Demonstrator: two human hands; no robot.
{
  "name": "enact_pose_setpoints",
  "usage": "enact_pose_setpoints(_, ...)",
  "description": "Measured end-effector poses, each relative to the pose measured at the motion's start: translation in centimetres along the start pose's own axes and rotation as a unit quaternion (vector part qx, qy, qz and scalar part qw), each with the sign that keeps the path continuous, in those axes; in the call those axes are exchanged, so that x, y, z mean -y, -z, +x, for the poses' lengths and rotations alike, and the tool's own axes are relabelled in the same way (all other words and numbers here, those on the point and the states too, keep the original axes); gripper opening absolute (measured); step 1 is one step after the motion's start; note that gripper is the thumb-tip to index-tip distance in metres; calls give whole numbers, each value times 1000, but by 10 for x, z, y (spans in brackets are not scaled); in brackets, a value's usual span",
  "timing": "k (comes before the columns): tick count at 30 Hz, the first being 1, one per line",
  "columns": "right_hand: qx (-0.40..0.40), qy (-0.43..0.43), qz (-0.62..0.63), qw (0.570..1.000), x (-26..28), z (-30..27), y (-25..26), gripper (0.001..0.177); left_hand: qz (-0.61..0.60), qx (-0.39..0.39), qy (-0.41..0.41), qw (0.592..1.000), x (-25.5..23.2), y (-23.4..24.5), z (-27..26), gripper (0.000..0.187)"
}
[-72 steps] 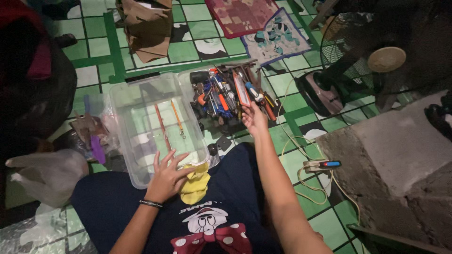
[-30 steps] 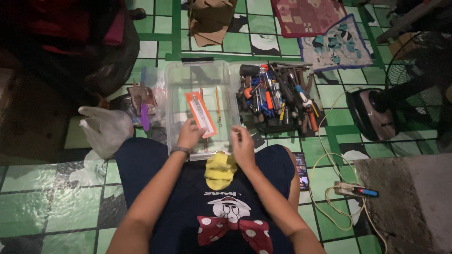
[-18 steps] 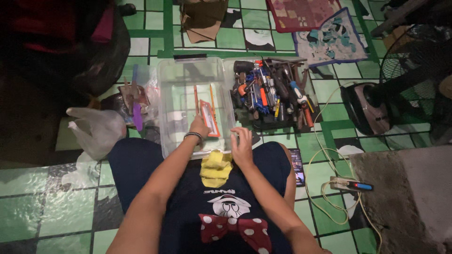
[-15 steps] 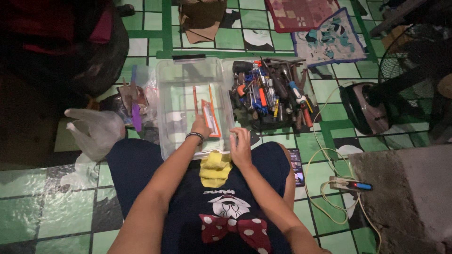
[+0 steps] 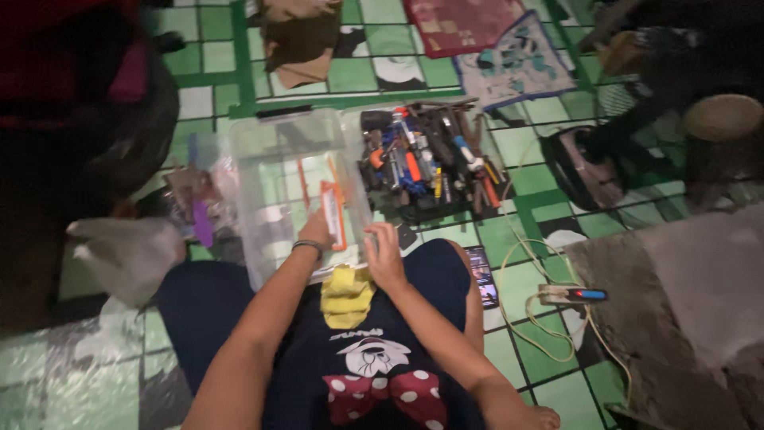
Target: The person sits on a tiled floor and sorts tools and small parts from a clear plastic bin into a black toolbox. They handle pliers, screwdrivers, and small hardware, placing items into the toolbox and occasionally using a plastic bag to group small pieces.
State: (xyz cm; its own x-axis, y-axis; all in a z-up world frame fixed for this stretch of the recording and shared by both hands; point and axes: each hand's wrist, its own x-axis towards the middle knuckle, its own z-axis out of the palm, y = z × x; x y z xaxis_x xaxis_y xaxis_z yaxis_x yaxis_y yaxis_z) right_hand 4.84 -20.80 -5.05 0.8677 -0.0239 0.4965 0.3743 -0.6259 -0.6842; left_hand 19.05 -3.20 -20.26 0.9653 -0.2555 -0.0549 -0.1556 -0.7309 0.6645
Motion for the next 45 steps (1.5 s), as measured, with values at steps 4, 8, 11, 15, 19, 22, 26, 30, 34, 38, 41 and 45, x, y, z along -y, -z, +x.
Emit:
enact_pose_setpoints(4, 0, -17, 31, 999, 4, 5, 9, 21, 111, 90, 134, 981, -16, 10, -1, 64)
enact_pose_setpoints(8, -106, -34, 3, 994, -12, 33, 36, 23, 156, 131, 44, 978, -28, 26, -12, 55)
enact_pose_setpoints(11, -237, 19, -97, 967, -42, 71, 76, 42, 55, 17, -50, 997, -41, 44, -31, 61)
enact_pose_setpoints(15, -267, -63, -207, 939, -84, 115, 134, 46, -69, -88, -121, 986, -63, 80, -76, 61)
enact_pose_setpoints(19, -182, -191, -273, 925, -109, 135, 158, 44, -4, -138, -90, 986, -93, 105, -122, 66)
enact_pose_setpoints(22, -167, -192, -279, 926, -121, 141, 161, 34, -2, -174, -99, 980, -107, 115, -136, 65)
enact_pose_setpoints(26, -181, -185, -262, 930, -137, 143, 159, 31, -27, -199, -103, 974, -109, 117, -139, 56)
enact_pose_setpoints(30, -219, -244, -172, 929, -156, 144, 153, 32, -48, -189, -73, 978, -106, 117, -140, 51)
enact_pose_setpoints(34, -297, -265, -84, 913, -177, 141, 148, 36, -52, -196, -94, 975, -103, 117, -141, 48)
enact_pose_setpoints(38, -373, -229, -33, 899, -180, 137, 155, 32, -54, -196, -87, 975, -103, 117, -142, 47)
enact_pose_setpoints(41, -392, -217, 153, 881, -153, 133, 151, 27, -67, -193, -53, 978, -104, 119, -142, 47)
enact_pose_setpoints(45, -325, -69, 90, 939, -87, 119, 107, 26, -96, -252, -56, 961, -105, 125, -141, 52)
